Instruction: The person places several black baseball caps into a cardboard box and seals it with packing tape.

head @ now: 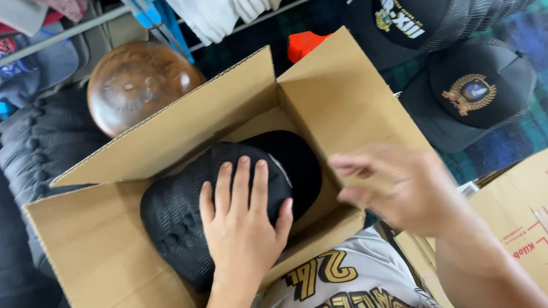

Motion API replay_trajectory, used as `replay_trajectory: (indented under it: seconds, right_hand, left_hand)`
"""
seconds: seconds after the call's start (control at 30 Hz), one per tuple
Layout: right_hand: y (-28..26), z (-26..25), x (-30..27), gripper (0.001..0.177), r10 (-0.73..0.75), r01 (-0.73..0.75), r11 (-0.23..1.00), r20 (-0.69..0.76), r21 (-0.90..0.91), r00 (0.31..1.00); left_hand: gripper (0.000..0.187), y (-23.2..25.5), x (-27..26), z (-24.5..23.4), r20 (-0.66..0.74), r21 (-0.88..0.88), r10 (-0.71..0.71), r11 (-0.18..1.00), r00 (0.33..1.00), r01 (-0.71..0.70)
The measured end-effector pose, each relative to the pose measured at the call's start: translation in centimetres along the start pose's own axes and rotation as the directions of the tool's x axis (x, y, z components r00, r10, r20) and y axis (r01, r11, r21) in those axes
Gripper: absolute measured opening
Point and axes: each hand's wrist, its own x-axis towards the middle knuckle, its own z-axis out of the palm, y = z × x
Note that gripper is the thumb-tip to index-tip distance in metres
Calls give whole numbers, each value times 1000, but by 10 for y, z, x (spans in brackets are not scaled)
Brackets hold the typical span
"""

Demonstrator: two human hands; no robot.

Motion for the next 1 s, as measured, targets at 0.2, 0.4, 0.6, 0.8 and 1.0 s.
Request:
replay_trajectory:
  seconds: [0.2,0.4,0.6,0.8,1.0]
  right_hand:
    - [86,-87,-1,15,161,-351,914,-608,-206,777]
    - [220,-154,-17,58,368,-717,683,-782,-140,503]
    - [205,-166,-13,72,785,-743,571,-496,350,370]
    - [184,-169,-23,17,642,-521,754,-616,400,456]
    - [120,-187,-44,16,-82,-234,925,-759,-299,645]
  left_hand:
    - [59,0,4,-9,1,26,60,998,998,-60]
    - [62,3,1,0,-35,122,91,989,995,-86]
    - [67,0,-5,17,-89,166,101,983,991,-85]
    - [73,-11,-10,29,-104,163,144,979,984,-126]
    - [72,3,-3,10,-41,142,77,987,996,-70]
